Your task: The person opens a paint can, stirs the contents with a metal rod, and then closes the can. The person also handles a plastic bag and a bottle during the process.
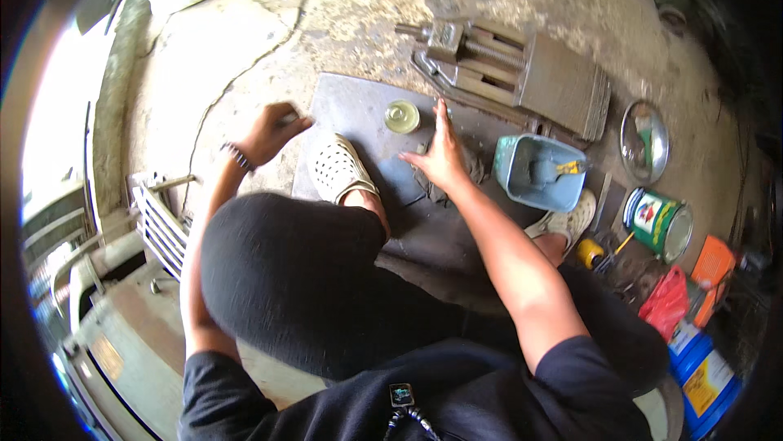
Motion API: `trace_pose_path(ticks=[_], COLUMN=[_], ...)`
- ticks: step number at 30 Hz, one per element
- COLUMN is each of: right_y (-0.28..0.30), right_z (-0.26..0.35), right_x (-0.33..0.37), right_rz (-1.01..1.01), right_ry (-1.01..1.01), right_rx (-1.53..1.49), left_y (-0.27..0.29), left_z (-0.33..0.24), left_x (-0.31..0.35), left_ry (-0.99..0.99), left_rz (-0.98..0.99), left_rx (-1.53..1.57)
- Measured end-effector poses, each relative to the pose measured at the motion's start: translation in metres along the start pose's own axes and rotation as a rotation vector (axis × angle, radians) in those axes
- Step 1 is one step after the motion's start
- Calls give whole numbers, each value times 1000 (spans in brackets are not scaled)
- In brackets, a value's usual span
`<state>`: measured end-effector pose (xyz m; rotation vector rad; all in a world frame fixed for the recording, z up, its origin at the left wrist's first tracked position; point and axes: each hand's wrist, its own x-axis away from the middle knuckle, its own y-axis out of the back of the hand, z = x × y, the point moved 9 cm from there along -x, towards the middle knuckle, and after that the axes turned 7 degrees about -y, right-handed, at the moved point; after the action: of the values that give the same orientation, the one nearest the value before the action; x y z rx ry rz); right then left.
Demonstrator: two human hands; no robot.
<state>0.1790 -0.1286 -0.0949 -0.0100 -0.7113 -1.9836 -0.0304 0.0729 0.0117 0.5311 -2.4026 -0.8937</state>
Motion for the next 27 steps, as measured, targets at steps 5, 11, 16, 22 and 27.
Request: trace_pose_path(ticks=[5, 11, 16, 22, 27], right_y=[-48, -39, -10, 75, 148], right_z=[-16, -6, 30, 63, 43], right_x=[-23, -39, -8, 82, 140], right_rz=[-182, -189, -85, 26, 13], right_ry=[141, 90, 190, 234, 34], right_rx=[-34, -41, -60, 86, 193], left_y=[27, 36, 55, 106, 111], left_z=[47, 10, -62, -181, -290], left_x=[51, 35, 4, -12, 3], left_ry=[168, 89, -193, -354, -650], left_rz=[-58, -108, -162, -185, -262], left_rx=[70, -91, -95, -37, 27])
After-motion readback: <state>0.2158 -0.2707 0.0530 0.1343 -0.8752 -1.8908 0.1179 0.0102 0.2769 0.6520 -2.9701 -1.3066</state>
